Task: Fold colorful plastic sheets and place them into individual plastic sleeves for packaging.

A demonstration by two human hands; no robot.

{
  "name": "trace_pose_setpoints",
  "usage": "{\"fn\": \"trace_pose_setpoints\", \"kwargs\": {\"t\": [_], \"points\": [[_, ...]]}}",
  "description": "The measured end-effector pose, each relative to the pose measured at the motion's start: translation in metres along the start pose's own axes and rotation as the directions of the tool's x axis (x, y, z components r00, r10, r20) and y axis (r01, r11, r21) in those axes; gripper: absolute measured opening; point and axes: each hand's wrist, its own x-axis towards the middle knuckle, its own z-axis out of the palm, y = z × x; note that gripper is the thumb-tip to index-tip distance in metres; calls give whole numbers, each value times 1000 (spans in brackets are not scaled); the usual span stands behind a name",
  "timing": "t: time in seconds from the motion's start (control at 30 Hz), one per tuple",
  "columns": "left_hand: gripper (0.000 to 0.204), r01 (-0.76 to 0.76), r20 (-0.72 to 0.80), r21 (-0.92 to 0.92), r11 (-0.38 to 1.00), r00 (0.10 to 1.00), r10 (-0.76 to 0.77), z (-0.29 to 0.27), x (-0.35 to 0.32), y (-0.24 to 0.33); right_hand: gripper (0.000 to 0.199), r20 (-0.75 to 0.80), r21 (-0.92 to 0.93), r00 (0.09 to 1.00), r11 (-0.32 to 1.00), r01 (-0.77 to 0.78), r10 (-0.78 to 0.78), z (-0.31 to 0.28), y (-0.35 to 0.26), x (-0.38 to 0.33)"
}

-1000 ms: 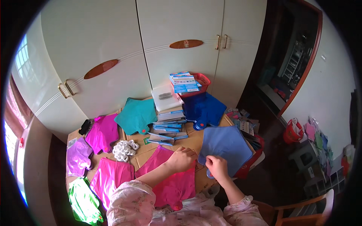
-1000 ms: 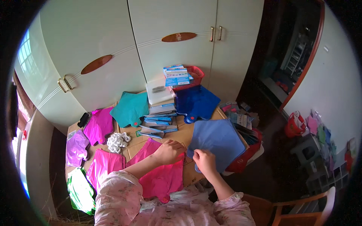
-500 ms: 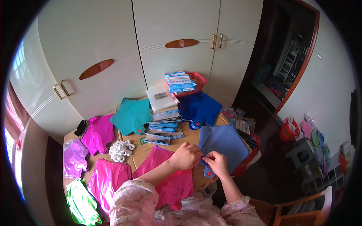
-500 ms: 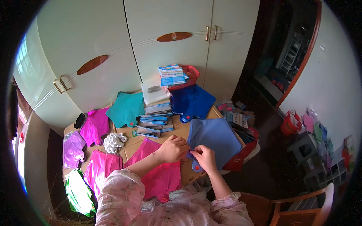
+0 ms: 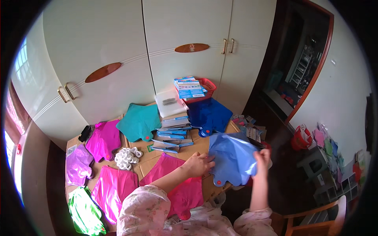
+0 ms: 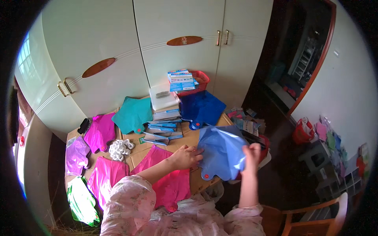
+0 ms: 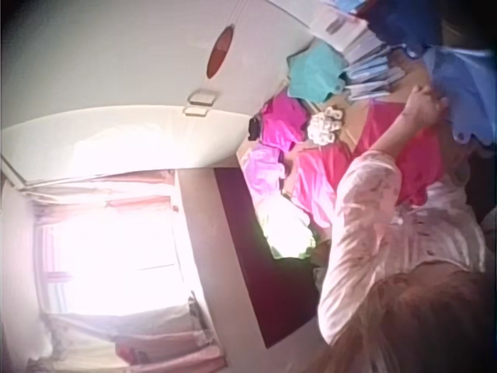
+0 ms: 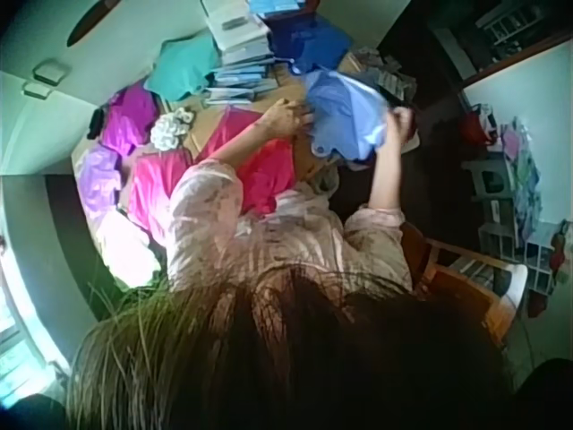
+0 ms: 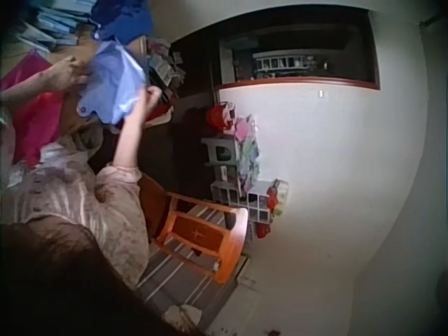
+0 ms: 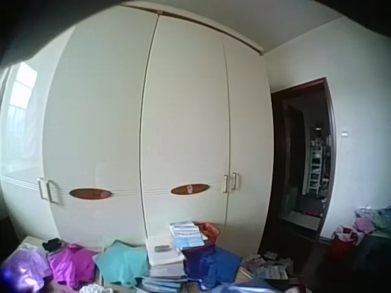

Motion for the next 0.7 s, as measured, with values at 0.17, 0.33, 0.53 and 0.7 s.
{"fn": "trace_pose_setpoints", "kwargs": {"t": [0.17,0.33,0.53,0.7], "points": [[32,-13,10,3,1000,1000,13,1,3,1,6,-214,-94,901,926,365,-377,-90,-74,94],[32,15,24,7,1000,1000,-15,2,1,1,11,-28,-459,696,628,629,-718,-3,-148,112],[24,134,114,47,990,984,-139,-33,7,-14,18,789,-436,488,219,873,-373,148,-50,120],[21,256,-200,67,964,950,-239,-43,-19,-65,16,875,-406,465,324,855,-131,212,34,97]]}}
